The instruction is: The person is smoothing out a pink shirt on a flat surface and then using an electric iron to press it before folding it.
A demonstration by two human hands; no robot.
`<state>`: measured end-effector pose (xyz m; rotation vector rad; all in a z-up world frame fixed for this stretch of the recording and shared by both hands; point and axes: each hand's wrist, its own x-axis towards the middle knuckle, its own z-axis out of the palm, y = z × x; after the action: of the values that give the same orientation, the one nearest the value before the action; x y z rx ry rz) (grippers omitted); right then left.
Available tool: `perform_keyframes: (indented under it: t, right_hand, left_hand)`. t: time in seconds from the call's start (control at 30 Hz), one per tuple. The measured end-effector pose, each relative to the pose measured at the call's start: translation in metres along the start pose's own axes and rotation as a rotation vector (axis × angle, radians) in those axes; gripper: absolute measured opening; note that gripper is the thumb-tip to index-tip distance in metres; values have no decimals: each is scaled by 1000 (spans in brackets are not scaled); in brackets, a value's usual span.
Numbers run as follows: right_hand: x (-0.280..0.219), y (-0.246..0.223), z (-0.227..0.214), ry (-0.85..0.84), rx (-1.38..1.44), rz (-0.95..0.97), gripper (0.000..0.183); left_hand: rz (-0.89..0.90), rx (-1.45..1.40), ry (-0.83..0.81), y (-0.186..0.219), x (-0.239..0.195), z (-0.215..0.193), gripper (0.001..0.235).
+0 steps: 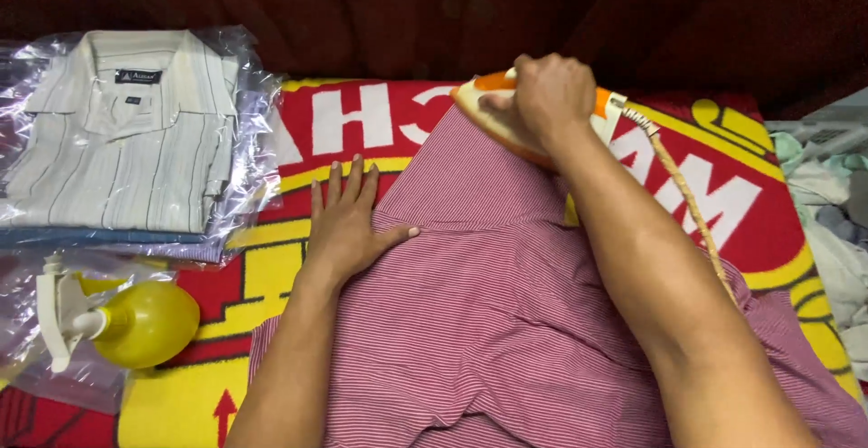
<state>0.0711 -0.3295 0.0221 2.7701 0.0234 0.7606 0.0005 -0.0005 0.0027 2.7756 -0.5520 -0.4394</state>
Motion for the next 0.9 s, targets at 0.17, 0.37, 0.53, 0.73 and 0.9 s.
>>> perform_keyframes:
  t: [0.17, 0.37, 0.53, 0.73, 0.9]
  right_hand:
    - [24, 9, 3, -313, -25, 176, 79]
    - [19, 9, -13, -427, 21, 165, 76]
    - [-7, 9, -50, -297, 57, 61, 28]
    - [-38, 33, -67, -517, 83, 155, 66]
    - [-58, 52, -62, -499, 83, 220, 60]
  left_hand:
    - [16, 47, 78, -14, 18, 23, 118]
    - [11, 61, 64, -16, 22, 26, 121]
    - [-12, -19, -24, -1, 2, -1, 110]
    - [-19, -2, -7, 1, -6, -4, 109]
    - [-40, 18, -26, 2, -5, -4, 109]
